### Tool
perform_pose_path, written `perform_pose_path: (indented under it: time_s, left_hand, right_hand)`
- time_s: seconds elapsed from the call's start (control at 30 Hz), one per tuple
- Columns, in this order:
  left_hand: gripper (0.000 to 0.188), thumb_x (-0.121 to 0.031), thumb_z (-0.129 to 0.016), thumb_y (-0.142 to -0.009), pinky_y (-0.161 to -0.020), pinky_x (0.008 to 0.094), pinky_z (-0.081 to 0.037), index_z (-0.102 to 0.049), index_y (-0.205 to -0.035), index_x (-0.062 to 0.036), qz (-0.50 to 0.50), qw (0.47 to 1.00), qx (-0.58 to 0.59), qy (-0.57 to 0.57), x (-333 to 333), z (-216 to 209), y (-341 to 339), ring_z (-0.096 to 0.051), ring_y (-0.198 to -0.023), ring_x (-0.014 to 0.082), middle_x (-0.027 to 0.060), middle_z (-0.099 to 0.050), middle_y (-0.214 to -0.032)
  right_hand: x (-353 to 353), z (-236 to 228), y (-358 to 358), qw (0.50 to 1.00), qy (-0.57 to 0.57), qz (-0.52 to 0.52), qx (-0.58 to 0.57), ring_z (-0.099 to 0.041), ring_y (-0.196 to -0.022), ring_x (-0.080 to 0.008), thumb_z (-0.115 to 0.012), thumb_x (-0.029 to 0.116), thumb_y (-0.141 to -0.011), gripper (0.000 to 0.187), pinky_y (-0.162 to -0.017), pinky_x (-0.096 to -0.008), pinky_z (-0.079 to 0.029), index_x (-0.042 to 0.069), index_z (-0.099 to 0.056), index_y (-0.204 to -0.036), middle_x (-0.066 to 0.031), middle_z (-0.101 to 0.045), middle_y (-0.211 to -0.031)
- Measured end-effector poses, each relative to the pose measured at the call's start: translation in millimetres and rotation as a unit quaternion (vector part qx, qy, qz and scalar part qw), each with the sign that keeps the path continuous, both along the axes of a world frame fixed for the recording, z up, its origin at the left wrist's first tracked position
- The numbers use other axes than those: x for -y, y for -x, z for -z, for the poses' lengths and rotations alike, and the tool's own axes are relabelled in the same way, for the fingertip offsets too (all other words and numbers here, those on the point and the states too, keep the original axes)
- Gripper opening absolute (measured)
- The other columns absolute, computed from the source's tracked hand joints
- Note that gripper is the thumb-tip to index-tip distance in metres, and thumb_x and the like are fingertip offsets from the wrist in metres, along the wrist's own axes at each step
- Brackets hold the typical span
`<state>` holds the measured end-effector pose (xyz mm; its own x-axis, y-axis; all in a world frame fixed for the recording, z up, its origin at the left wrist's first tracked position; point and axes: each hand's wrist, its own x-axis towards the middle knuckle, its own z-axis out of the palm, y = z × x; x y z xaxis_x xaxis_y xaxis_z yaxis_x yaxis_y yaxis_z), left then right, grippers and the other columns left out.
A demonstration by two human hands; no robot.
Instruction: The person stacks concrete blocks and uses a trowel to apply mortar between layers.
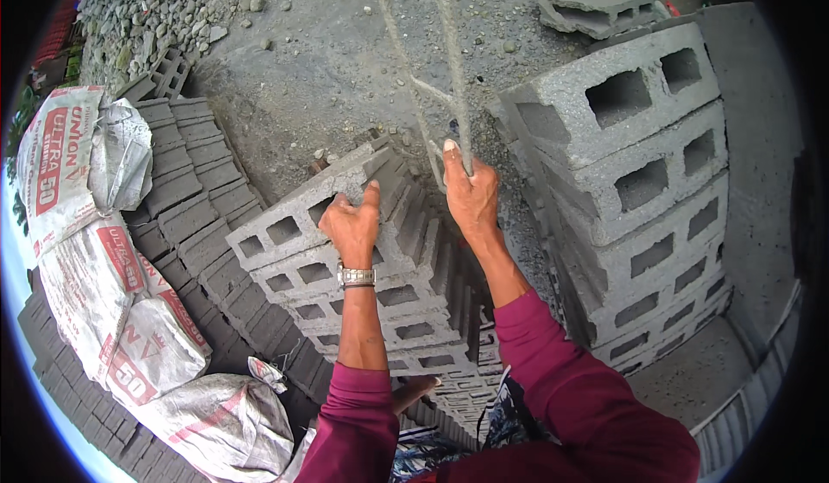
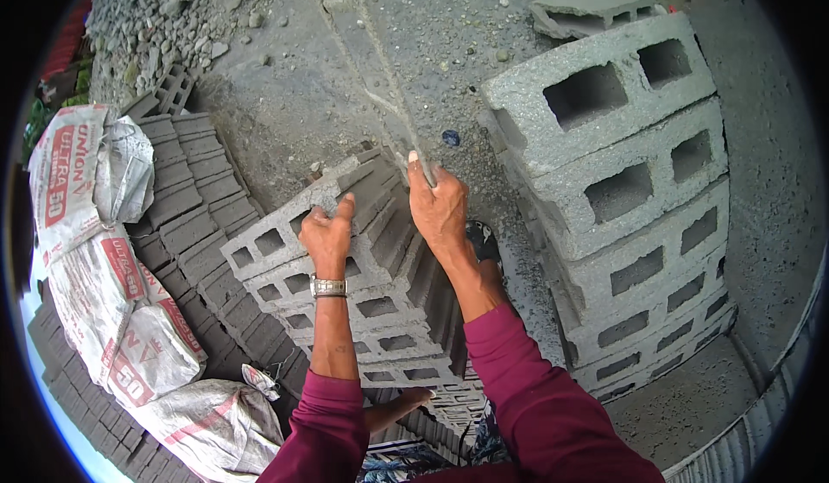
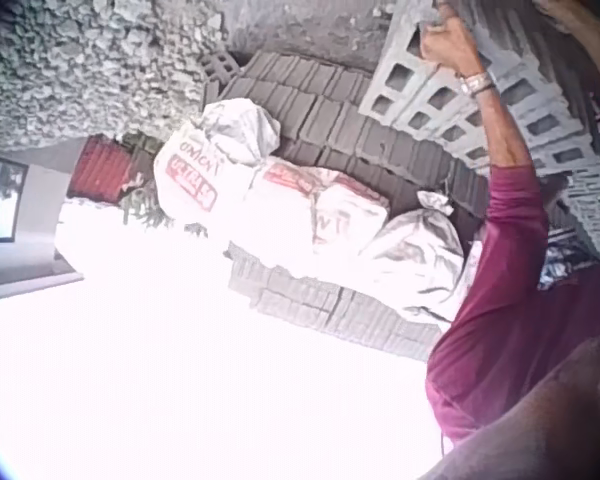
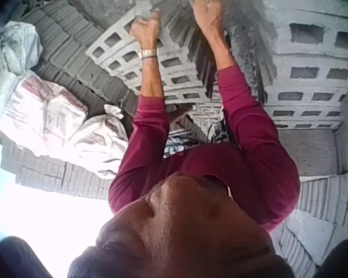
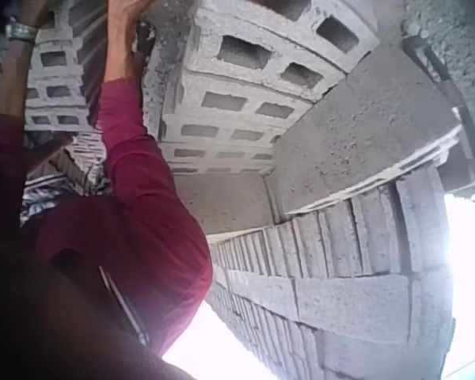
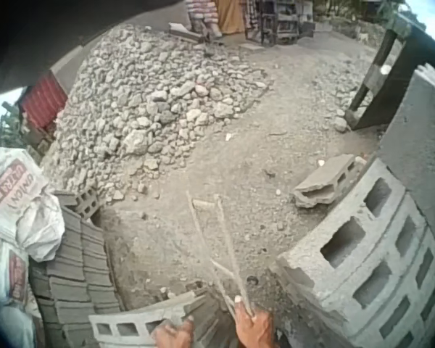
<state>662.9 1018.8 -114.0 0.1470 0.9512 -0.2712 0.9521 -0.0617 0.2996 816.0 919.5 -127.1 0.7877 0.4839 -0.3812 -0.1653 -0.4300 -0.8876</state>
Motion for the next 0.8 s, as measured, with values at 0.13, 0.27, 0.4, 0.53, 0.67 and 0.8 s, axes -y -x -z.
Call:
perform_pose_path:
  time_s: [0.13, 0.27, 0.4, 0.53, 0.67, 0.8]
  left_hand:
    - [0.044, -0.036, -0.070, -0.086, -0.085, 0.0458, -0.047, -0.067, -0.092, 0.0072, 0.085, 0.993, 0.080, 0.003, 0.7, -11.7, 17.9, -0.064, -0.086, 0.0382, 0.0234, -0.068, -0.083]
    - [0.038, -0.027, -0.063, -0.094, -0.092, 0.0403, -0.051, -0.068, -0.114, 0.0054, 0.086, 0.986, 0.136, -0.051, 20.4, -62.8, 50.7, -0.068, -0.102, 0.0329, 0.0217, -0.072, -0.108]
    - [0.033, -0.023, -0.064, -0.092, -0.095, 0.0444, -0.048, -0.068, -0.111, 0.0033, -0.018, 0.987, 0.140, -0.081, 43.6, -142.8, 141.4, -0.064, -0.105, 0.0380, 0.0209, -0.070, -0.111]
    - [0.033, -0.021, -0.064, -0.091, -0.091, 0.0460, -0.050, -0.068, -0.109, 0.0052, -0.114, 0.981, 0.073, -0.137, 78.2, -209.1, 282.2, -0.066, -0.100, 0.0401, 0.0242, -0.070, -0.107]
    - [0.032, -0.023, -0.064, -0.088, -0.088, 0.0466, -0.051, -0.070, -0.107, 0.0033, -0.190, 0.974, 0.004, -0.123, 143.9, -264.5, 368.1, -0.067, -0.098, 0.0415, 0.0255, -0.070, -0.103]
    - [0.033, -0.029, -0.065, -0.087, -0.083, 0.0485, -0.052, -0.072, -0.101, 0.0001, -0.333, 0.939, -0.033, -0.083, 244.4, -288.5, 434.0, -0.068, -0.093, 0.0420, 0.0248, -0.071, -0.098]
  right_hand:
    - [50.9, -77.3, -5.9, 0.993, 0.097, -0.066, -0.014, -0.063, -0.068, -0.0476, -0.060, 0.042, -0.095, 0.053, -0.063, -0.0470, -0.048, -0.010, -0.063, -0.084, -0.0310, -0.061, -0.070]
    - [98.3, -115.8, 9.5, 0.982, 0.141, -0.120, -0.039, -0.060, -0.061, -0.0295, -0.061, 0.045, -0.094, 0.053, -0.064, -0.0421, -0.048, -0.006, -0.065, -0.084, -0.0190, -0.060, -0.065]
    - [112.3, -170.1, 20.4, 0.979, 0.121, -0.150, -0.072, -0.064, -0.080, -0.0506, -0.059, 0.051, -0.093, 0.064, -0.073, -0.0490, -0.049, -0.013, -0.064, -0.088, -0.0333, -0.063, -0.077]
    - [121.6, -237.3, 20.5, 0.972, 0.154, -0.172, 0.044, -0.066, -0.082, -0.0492, -0.062, 0.050, -0.090, 0.062, -0.073, -0.0490, -0.050, -0.012, -0.065, -0.088, -0.0339, -0.064, -0.078]
    - [150.9, -263.6, 9.4, 0.955, 0.193, -0.193, 0.116, -0.067, -0.081, -0.0483, -0.065, 0.044, -0.087, 0.058, -0.070, -0.0515, -0.049, -0.014, -0.065, -0.085, -0.0341, -0.065, -0.076]
    - [166.3, -285.8, 16.8, 0.929, 0.199, -0.259, 0.173, -0.067, -0.078, -0.0480, -0.067, 0.042, -0.086, 0.056, -0.068, -0.0525, -0.048, -0.014, -0.065, -0.084, -0.0346, -0.063, -0.074]
